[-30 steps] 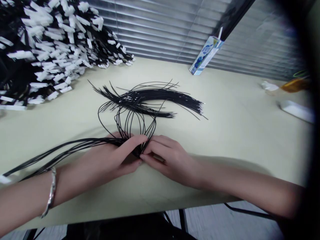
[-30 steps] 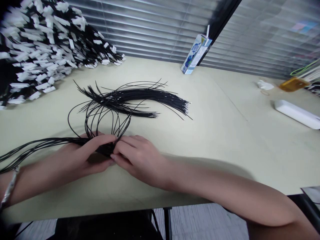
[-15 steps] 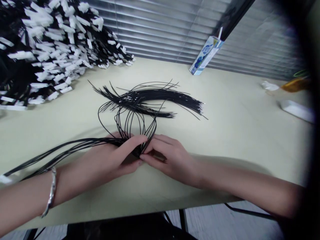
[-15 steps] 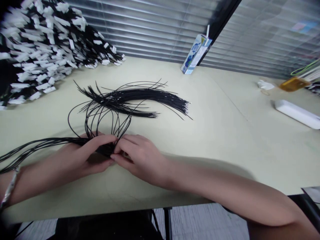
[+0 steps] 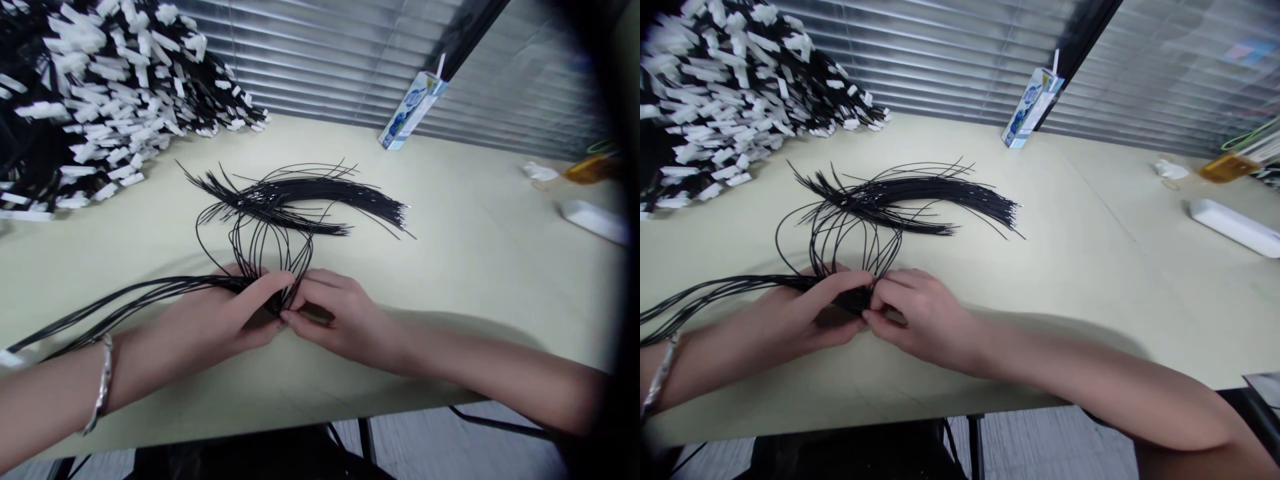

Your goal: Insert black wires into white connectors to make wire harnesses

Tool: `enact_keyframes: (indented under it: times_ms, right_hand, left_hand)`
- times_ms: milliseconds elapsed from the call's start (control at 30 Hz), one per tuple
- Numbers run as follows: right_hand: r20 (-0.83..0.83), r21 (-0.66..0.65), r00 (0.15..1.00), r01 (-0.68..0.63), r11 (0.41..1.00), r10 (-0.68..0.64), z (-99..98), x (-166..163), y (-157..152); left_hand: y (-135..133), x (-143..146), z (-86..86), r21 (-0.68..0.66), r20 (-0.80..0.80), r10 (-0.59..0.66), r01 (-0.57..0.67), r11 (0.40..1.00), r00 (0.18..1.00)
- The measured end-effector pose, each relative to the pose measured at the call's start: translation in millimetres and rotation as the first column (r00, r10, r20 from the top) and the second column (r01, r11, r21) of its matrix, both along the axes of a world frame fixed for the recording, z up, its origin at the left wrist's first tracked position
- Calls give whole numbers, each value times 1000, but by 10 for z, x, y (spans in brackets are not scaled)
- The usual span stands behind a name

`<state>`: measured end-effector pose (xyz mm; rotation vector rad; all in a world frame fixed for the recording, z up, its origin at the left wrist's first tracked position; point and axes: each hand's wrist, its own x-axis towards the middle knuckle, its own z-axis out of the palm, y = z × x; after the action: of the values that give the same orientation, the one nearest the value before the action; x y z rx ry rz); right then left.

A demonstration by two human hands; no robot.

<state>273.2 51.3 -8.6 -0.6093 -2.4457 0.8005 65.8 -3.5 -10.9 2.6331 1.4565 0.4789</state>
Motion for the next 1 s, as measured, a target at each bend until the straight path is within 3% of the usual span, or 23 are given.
enact_keyframes:
  times_ms: [667,867,1000]
  right_hand:
    - [23,24,999,-26,999,25,-14,-6,7]
    - [16,-128,999,30,991,-28,19,-4,3]
    - [1,-136,1000,22,990,-22,24,1,6]
  left_hand:
    - [-12,-26,-14,-82,22,0,2,997,1000]
    - [8,-4,10,-93,-1,-2,2,996,1000]
    - [2,2,10,-77,-10,5,-6,997,1000]
